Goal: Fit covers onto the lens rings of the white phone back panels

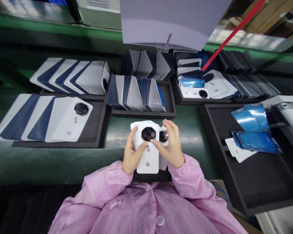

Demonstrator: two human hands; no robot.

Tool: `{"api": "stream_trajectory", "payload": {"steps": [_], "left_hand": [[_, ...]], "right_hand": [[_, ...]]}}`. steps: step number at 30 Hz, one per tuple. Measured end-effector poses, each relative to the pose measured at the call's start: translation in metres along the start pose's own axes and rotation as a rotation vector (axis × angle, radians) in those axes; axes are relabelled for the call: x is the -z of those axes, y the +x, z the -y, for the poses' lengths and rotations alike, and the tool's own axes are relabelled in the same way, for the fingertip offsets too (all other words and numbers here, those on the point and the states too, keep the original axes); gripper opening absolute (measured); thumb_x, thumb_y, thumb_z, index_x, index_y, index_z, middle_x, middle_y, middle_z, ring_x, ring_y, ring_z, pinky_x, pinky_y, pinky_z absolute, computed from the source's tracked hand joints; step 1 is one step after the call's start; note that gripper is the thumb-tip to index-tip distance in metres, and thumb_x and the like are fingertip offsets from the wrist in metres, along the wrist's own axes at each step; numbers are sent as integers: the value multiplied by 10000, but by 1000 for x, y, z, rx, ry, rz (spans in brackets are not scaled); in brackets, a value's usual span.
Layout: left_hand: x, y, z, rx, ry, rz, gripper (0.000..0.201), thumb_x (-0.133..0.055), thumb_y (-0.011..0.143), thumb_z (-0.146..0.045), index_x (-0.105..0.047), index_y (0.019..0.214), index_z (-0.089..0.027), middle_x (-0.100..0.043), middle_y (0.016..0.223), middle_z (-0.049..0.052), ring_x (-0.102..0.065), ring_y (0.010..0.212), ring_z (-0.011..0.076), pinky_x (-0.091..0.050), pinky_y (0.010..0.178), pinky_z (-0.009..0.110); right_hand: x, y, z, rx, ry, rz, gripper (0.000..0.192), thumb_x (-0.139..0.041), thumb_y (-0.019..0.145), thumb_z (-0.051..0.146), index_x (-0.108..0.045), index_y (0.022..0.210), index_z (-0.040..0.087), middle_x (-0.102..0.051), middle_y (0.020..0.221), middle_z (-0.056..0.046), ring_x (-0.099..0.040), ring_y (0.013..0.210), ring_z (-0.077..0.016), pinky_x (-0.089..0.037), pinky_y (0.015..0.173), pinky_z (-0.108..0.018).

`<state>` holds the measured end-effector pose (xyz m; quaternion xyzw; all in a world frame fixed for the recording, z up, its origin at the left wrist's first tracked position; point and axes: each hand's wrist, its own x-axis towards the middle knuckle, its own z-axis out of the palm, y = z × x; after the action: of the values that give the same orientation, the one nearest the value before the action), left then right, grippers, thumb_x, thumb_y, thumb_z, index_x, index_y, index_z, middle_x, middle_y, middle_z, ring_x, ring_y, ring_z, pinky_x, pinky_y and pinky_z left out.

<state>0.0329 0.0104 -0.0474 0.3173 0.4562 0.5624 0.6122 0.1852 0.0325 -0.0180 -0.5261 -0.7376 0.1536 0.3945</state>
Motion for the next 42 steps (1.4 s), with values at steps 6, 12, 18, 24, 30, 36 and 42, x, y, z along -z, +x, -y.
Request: {"api": "stream_trajectory", "payload": {"steps": [6,12,18,24,30,36,42], "left_hand": [[1,-1,1,25,-59,75,724,-683,784,-324,-336,1420,-334,-458,1455,59,-521,1253,269,-499,961,389],[0,1,2,61,-75,13,783,-687,771,-325,-295,1449,-323,-464,1456,66,-521,1259,267,-472,1002,402],[0,1,-1,56,-80,-38,737,-678,772,-289,-340,1427,-301,-490,1432,74,-537,1240,268,-496,969,399],[-3,-1,-4,54,-71,-40,750,-691,763,-263,-338,1424,-288,-486,1433,83,-534,1243,258,-487,983,384],[-3,-3,-1,-33,63,-31,709,-676,789,-285,-348,1417,-297,-445,1460,72,-468,1309,255,-412,1065,399],[1,-6,6,-160,203,-48,687,-659,809,-289,-346,1421,-289,-427,1464,86,-415,1347,269,-318,1126,452],[2,-7,9,-221,296,-54,661,-652,814,-288,-365,1409,-280,-456,1441,82,-433,1331,268,-320,1124,452]], "right_hand": [[0,4,-4,-135,119,23,417,-665,801,317,-544,1186,214,-451,1337,-146,-492,1220,-284,-515,906,-444],[17,1,-32,-292,426,-543,470,-596,823,258,-431,1262,239,-612,1104,-87,-638,982,-227,-536,838,-425],[30,-22,-73,-505,441,-500,538,-664,748,280,-461,1242,212,-639,1034,-82,-653,888,-208,-544,770,-387],[12,-32,-67,-322,-60,-93,469,-711,717,359,-579,1130,179,-587,1059,-122,-581,983,-293,-497,827,-518],[20,-4,-17,-79,-19,-136,177,-655,808,266,-635,980,225,-594,1071,-89,-558,1030,-256,-482,869,-466],[9,15,9,-113,0,-29,131,-720,753,254,-653,857,212,-601,1012,-75,-533,1008,-252,-469,848,-443],[-1,12,1,-180,111,-21,69,-688,777,247,-641,750,204,-596,1024,-72,-540,999,-242,-464,853,-445]]}}
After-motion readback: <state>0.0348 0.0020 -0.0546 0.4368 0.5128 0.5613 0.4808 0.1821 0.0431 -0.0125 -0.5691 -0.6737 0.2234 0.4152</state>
